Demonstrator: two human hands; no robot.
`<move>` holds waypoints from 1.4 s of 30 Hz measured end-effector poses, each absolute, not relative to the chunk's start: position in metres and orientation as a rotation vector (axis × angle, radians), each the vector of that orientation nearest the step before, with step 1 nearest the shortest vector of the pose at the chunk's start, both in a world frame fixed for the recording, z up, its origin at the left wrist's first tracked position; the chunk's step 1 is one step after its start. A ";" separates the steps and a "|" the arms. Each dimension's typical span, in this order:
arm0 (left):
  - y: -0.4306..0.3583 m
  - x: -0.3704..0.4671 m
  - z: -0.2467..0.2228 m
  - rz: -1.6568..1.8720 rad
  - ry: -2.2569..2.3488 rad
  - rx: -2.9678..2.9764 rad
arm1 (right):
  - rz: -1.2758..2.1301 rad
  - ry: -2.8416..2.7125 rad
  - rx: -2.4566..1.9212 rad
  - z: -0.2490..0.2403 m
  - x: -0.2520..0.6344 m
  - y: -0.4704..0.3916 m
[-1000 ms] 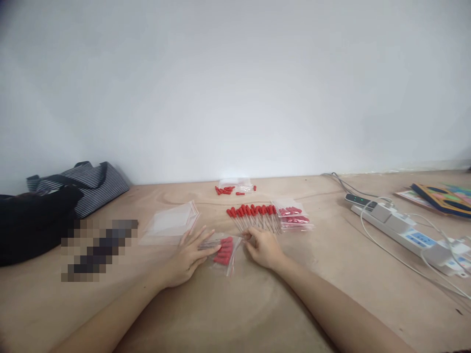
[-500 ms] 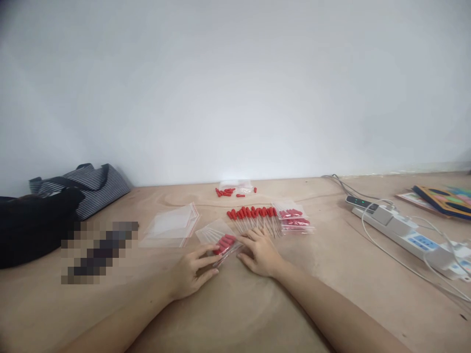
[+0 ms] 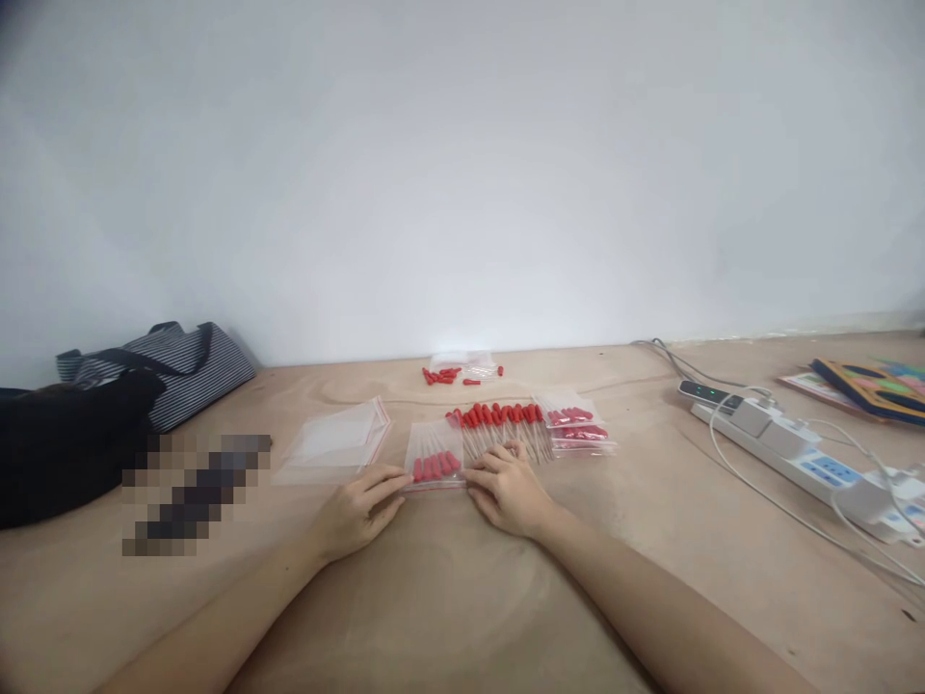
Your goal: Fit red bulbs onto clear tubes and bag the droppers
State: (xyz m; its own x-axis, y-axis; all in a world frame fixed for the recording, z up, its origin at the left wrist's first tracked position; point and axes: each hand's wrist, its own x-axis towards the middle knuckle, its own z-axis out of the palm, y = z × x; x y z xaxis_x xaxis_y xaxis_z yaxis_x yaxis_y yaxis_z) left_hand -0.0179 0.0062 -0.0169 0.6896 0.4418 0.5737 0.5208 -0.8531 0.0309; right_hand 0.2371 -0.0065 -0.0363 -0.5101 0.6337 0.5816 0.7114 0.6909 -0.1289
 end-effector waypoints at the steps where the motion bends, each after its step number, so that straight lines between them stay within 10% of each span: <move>1: 0.007 -0.017 -0.018 -0.884 -0.753 -2.734 | -0.178 -2.293 -1.014 -0.037 0.237 -0.004; 42: 0.016 0.016 -0.022 -1.082 -0.496 -2.576 | -0.758 -2.208 -0.590 -0.036 0.218 0.009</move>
